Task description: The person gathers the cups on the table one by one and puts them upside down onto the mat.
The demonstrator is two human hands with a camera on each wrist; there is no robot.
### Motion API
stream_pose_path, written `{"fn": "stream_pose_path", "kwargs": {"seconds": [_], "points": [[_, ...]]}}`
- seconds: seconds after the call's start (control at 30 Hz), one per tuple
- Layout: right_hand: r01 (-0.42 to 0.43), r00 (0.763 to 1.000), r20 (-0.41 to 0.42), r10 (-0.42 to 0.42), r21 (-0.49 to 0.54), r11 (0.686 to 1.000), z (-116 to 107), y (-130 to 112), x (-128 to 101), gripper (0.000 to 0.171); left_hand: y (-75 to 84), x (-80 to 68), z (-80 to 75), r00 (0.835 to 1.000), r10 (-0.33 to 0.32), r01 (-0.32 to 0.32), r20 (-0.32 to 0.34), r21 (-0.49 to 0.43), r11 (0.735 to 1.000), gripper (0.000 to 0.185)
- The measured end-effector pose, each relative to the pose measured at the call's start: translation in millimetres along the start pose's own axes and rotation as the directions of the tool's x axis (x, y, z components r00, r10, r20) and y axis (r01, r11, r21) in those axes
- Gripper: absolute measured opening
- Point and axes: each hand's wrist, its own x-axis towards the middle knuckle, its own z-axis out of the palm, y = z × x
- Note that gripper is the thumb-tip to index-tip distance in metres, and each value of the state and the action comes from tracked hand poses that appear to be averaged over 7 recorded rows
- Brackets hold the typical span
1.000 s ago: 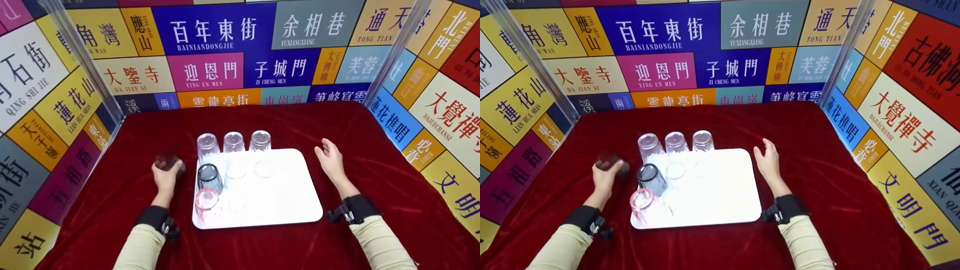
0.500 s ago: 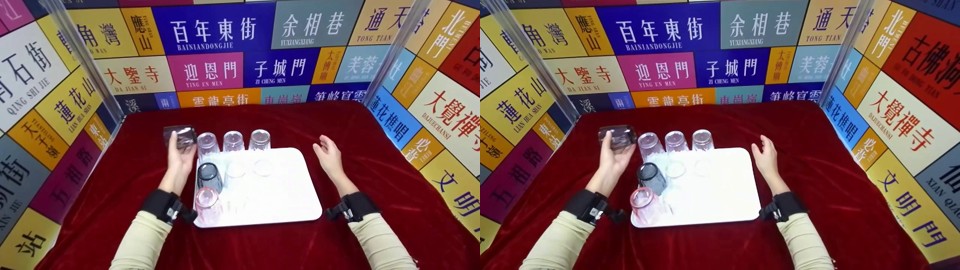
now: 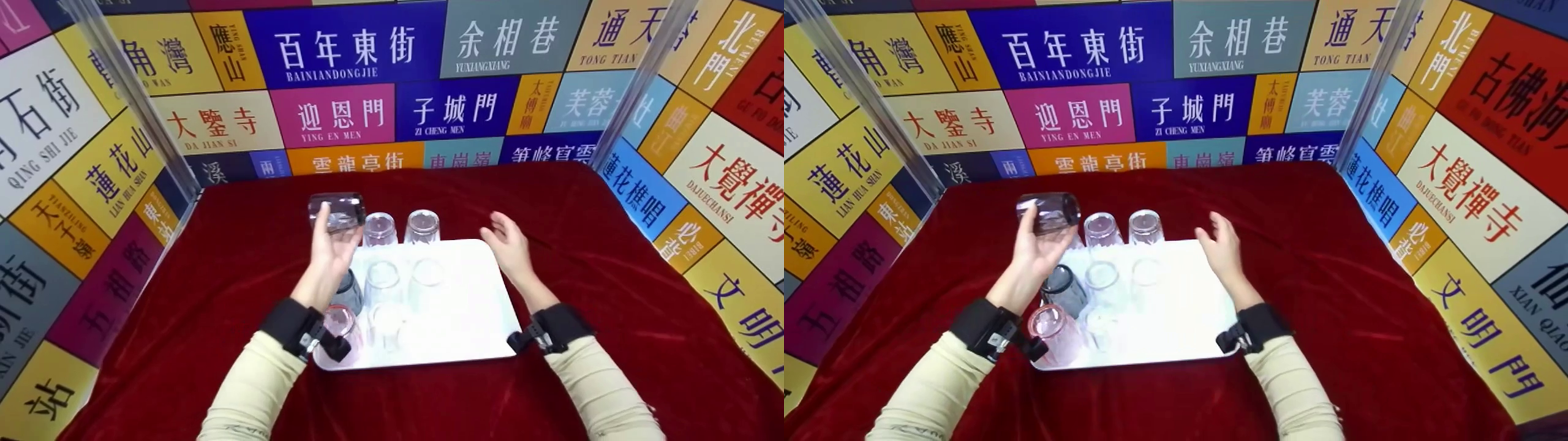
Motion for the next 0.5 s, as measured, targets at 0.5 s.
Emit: {"fn": "stream_pose_path", "kwargs": {"seconds": [0.5], "points": [[0.093, 0.923, 0.348, -0.165, 0.216, 0.972, 84, -70, 11, 0.075, -52.8, -12.5, 24.3, 0.985, -0.117, 0.101, 0.13, 0.124, 0.987, 0.055]]}}
